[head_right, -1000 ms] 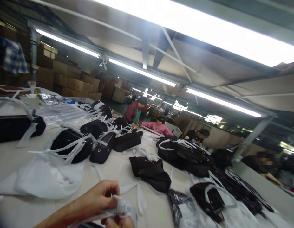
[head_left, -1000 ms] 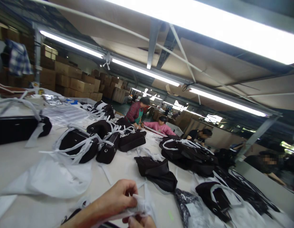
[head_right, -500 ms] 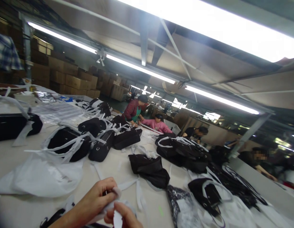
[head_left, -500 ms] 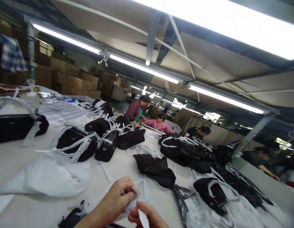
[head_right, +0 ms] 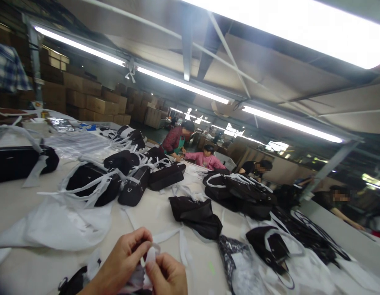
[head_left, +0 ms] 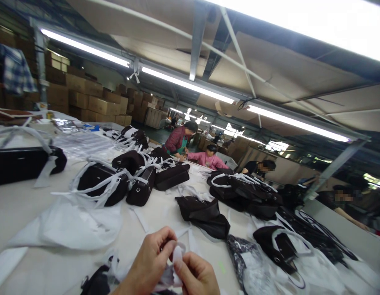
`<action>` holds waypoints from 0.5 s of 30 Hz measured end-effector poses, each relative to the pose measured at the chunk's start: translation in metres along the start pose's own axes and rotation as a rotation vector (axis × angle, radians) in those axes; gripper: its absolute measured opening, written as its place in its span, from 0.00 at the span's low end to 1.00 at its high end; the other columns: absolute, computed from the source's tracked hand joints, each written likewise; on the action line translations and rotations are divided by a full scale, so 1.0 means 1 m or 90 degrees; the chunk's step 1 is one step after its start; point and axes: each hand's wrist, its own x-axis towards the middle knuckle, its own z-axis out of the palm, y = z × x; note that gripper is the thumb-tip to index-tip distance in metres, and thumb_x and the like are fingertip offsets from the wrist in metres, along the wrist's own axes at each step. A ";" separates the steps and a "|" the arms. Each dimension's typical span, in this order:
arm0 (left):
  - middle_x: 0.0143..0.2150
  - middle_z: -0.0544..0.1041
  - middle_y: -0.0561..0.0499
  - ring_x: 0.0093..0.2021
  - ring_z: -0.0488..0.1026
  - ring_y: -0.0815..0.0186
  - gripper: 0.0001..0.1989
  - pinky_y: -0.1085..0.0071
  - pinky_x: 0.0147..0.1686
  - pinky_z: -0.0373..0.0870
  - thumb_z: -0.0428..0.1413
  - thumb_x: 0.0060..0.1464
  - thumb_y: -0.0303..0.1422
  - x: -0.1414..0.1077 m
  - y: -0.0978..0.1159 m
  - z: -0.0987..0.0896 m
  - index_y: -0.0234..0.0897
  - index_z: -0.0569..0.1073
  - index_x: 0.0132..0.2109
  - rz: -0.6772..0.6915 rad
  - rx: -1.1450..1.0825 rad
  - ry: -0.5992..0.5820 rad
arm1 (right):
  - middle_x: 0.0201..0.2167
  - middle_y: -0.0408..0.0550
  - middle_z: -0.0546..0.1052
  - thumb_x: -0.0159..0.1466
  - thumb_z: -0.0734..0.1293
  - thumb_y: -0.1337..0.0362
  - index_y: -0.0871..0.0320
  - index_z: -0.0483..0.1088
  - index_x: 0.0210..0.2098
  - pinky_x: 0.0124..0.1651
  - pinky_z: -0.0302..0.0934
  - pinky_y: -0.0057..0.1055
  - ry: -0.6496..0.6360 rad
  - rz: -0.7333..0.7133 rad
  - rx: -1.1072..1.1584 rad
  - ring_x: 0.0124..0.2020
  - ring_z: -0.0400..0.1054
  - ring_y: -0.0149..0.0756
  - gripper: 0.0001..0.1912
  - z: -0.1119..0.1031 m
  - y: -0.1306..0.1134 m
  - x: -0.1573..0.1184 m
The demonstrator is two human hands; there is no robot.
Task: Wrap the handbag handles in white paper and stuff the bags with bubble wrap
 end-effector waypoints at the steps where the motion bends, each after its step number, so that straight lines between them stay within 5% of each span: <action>1: 0.24 0.66 0.55 0.27 0.64 0.66 0.10 0.72 0.28 0.59 0.49 0.55 0.38 -0.001 -0.001 0.000 0.38 0.67 0.30 0.006 0.021 0.005 | 0.12 0.35 0.59 0.48 0.68 0.29 0.57 0.66 0.21 0.17 0.40 0.24 0.000 0.002 -0.008 0.13 0.47 0.22 0.35 0.000 0.000 0.001; 9: 0.25 0.68 0.54 0.27 0.67 0.65 0.11 0.71 0.30 0.60 0.44 0.59 0.37 -0.004 -0.007 0.004 0.39 0.65 0.31 0.055 0.119 0.028 | 0.13 0.36 0.58 0.56 0.65 0.35 0.57 0.65 0.19 0.19 0.38 0.28 0.077 -0.065 -0.051 0.15 0.48 0.25 0.31 0.004 0.012 0.008; 15: 0.29 0.74 0.52 0.29 0.71 0.67 0.15 0.74 0.31 0.63 0.43 0.65 0.37 -0.016 -0.019 0.009 0.39 0.70 0.35 0.170 0.122 0.018 | 0.15 0.36 0.59 0.57 0.66 0.42 0.55 0.60 0.18 0.20 0.44 0.26 0.148 -0.070 0.019 0.19 0.49 0.28 0.25 0.015 0.018 0.007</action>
